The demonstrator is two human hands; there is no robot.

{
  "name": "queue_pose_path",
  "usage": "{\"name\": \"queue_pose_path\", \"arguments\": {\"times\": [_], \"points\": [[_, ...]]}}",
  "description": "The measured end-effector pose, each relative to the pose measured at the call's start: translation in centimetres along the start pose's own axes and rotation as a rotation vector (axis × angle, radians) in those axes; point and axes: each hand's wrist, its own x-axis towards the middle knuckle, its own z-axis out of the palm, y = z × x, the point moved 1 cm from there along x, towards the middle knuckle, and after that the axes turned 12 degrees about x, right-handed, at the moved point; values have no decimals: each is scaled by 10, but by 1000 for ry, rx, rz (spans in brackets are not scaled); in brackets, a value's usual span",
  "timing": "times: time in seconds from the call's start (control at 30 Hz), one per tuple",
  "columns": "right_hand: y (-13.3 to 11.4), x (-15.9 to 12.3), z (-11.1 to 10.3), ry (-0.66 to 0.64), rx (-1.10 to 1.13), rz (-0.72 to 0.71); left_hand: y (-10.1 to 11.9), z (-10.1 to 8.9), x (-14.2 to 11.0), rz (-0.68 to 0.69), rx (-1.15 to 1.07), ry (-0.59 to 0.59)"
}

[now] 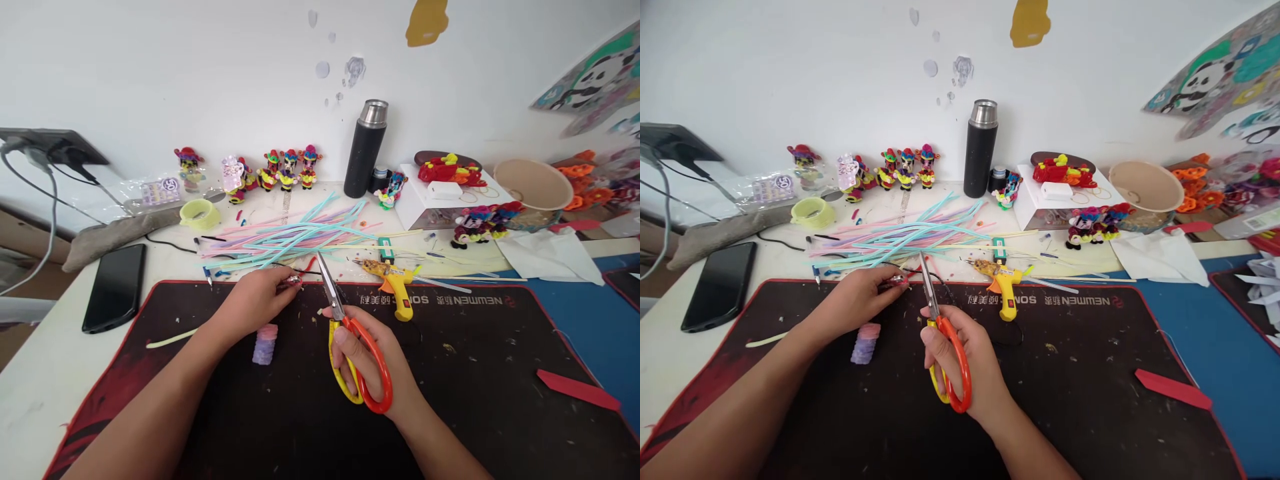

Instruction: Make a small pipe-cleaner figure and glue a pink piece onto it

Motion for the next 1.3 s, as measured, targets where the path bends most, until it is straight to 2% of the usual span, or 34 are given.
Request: {"name": "queue_pose_path", "arguments": {"times": [0.23,0.4,0.67,1.07,1.3], "points": [[1,0,1,14,-8,21,-2,-4,-1,-13,3,26],[0,-1,2,11,-12,28,5,-3,-2,42,-135,-24],[0,-1,1,14,-21,27,0,6,0,37,86,-18],[-1,-1,3,11,-51,39,1,5,-1,73,-22,9],[-1,-1,3,4,-50,42,-3,0,-1,75,-42,-49]]}}
